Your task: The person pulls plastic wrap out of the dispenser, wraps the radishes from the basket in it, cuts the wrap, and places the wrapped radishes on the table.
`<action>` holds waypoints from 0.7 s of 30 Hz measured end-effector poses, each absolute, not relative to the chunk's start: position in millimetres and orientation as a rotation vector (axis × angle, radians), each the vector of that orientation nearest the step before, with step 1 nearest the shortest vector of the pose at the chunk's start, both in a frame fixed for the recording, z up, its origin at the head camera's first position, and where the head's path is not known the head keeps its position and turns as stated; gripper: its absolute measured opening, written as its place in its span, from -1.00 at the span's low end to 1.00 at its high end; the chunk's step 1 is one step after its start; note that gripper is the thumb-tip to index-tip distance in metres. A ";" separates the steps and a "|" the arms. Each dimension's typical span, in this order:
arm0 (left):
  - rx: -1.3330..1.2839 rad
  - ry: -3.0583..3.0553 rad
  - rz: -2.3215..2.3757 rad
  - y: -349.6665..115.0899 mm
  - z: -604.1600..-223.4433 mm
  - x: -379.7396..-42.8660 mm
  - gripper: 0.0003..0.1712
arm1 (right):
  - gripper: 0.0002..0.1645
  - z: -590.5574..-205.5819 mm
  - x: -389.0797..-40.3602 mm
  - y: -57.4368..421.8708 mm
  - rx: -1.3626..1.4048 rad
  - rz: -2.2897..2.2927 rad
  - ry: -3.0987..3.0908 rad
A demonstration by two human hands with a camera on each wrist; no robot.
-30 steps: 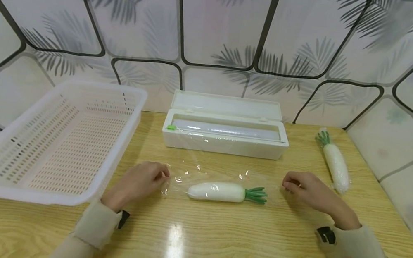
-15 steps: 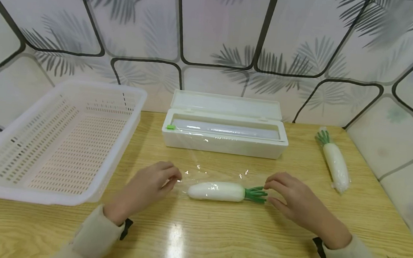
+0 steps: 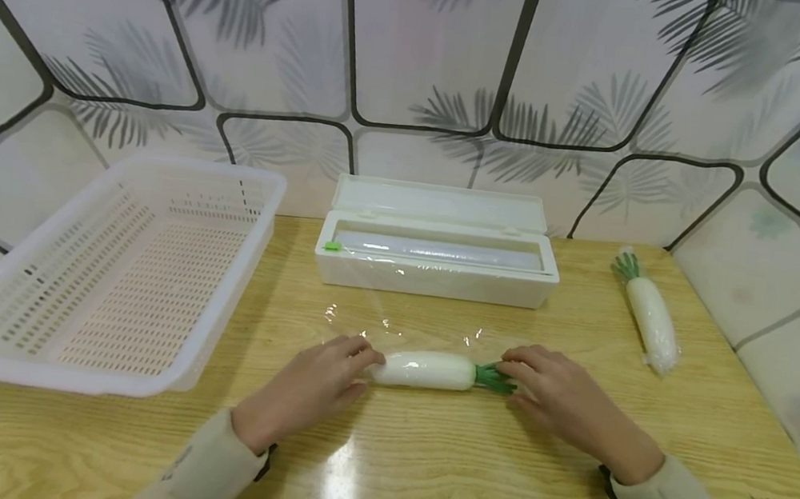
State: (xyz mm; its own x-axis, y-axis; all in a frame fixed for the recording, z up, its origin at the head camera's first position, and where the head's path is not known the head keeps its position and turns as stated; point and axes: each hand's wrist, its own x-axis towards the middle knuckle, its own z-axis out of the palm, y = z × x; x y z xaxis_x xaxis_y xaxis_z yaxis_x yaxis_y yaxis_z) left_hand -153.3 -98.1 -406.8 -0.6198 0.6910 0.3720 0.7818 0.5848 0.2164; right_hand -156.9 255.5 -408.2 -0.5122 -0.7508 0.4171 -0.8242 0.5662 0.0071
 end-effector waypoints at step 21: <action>-1.248 -2.611 -0.511 -89.1 -407.8 -172.9 -0.64 | -0.43 -408.7 -161.2 246.7 1.226 0.119 -2.483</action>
State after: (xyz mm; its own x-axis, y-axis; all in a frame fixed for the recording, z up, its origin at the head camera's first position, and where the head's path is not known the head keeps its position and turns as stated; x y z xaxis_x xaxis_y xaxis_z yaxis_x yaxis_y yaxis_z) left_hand -172.9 -89.1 -407.8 -0.6223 0.7121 0.3250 0.7821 0.5829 0.2204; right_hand -161.2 246.7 -408.7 -0.5546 -0.7499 0.3605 -0.7810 0.6186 0.0853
